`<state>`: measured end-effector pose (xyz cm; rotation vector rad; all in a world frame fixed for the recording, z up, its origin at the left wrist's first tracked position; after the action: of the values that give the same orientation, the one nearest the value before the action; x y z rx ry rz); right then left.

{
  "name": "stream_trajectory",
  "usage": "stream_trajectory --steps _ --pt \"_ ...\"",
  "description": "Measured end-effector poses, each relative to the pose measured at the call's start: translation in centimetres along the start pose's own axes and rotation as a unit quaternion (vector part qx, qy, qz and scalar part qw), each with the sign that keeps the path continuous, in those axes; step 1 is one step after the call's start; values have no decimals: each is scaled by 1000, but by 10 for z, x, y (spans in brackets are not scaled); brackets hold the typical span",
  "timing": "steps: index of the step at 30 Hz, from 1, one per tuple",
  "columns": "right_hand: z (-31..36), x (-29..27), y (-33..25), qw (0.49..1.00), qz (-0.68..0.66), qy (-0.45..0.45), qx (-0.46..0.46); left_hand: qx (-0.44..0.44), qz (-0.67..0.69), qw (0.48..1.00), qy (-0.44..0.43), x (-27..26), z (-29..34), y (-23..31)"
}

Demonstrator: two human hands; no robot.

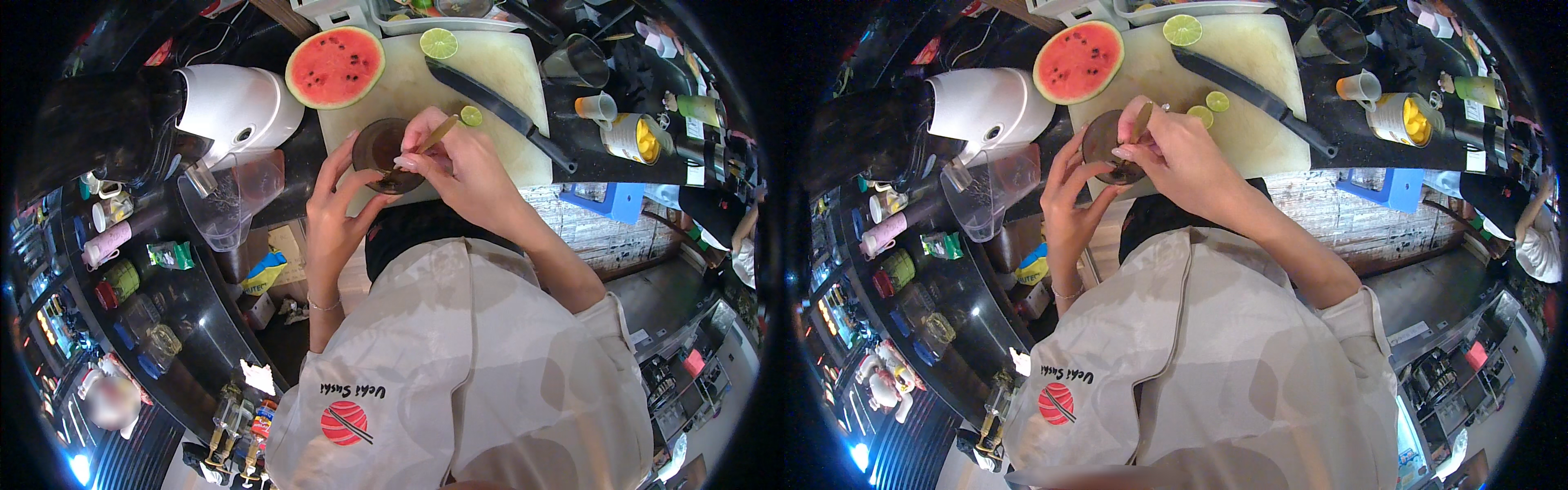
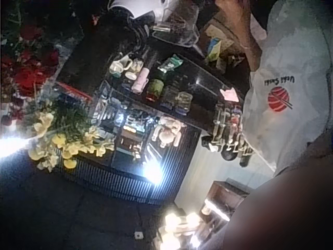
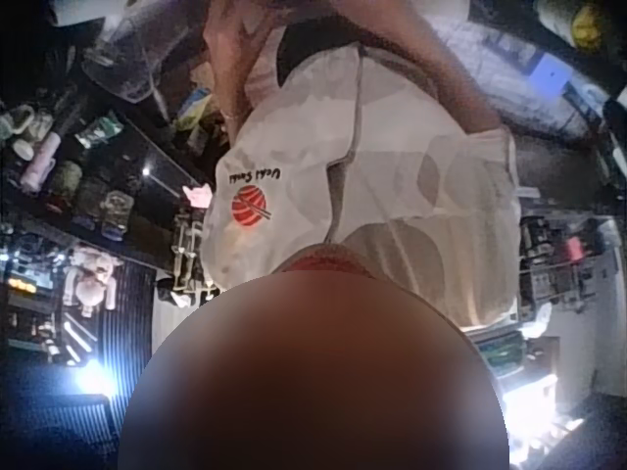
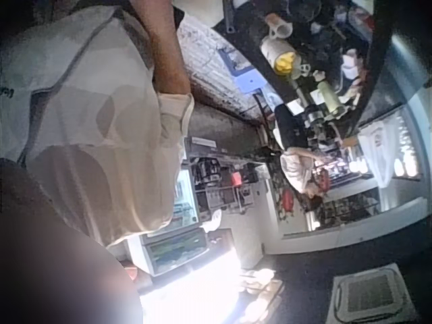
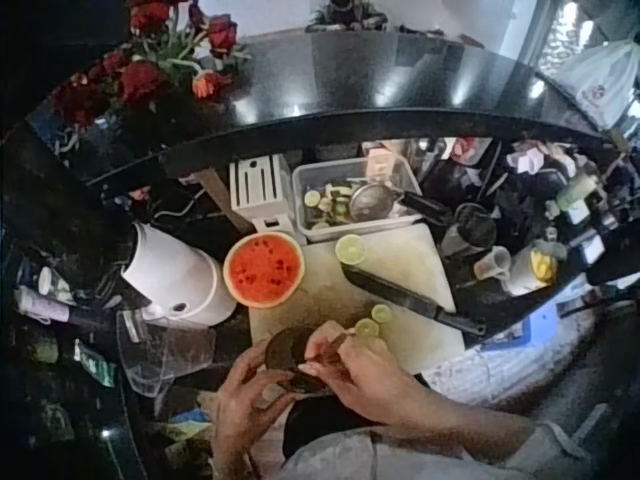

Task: The person cuts limes on a cutting board, squeezes them into a glass, and adds a dark liquid from a container. They stir the mixture with a spoon, then pour the contents through a strainer into another glass. The person retrieves a lime from a refrigerator and continues preparing the drink.

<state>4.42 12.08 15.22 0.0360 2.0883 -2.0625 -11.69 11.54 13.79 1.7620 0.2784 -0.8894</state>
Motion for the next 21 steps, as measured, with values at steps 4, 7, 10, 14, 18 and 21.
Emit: stream_trajectory --steps 4,7,10,14,18,21 --pt "2 0 -3 998 65 -18 -17 2 -6 1000 -7 1 0 -1" --pt "3 2 0 999 31 4 11 2 1 1000 -8 1 0 -2" --pt "4 8 0 1000 6 21 3 8 -4 1000 -9 2 0 -2" --pt "4 11 2 1000 7 15 5 3 -18 1000 -18 2 -1 -2" --pt "1 11 -3 998 51 19 -43 13 -23 1000 -17 0 -2 1" --pt "-1 12 0 999 42 9 -30 11 -21 1000 -9 -2 -4 3"
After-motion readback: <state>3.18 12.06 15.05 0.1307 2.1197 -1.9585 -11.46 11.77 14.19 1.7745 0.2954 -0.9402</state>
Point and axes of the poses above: each hand's wrist, its own z-axis away from the middle knuckle, its own x-axis out of the palm, y = z × x, the point moved 8 cm from there along -z, towards the middle knuckle, and after that the axes turned 5 degrees about -z, right-handed, at the moved point
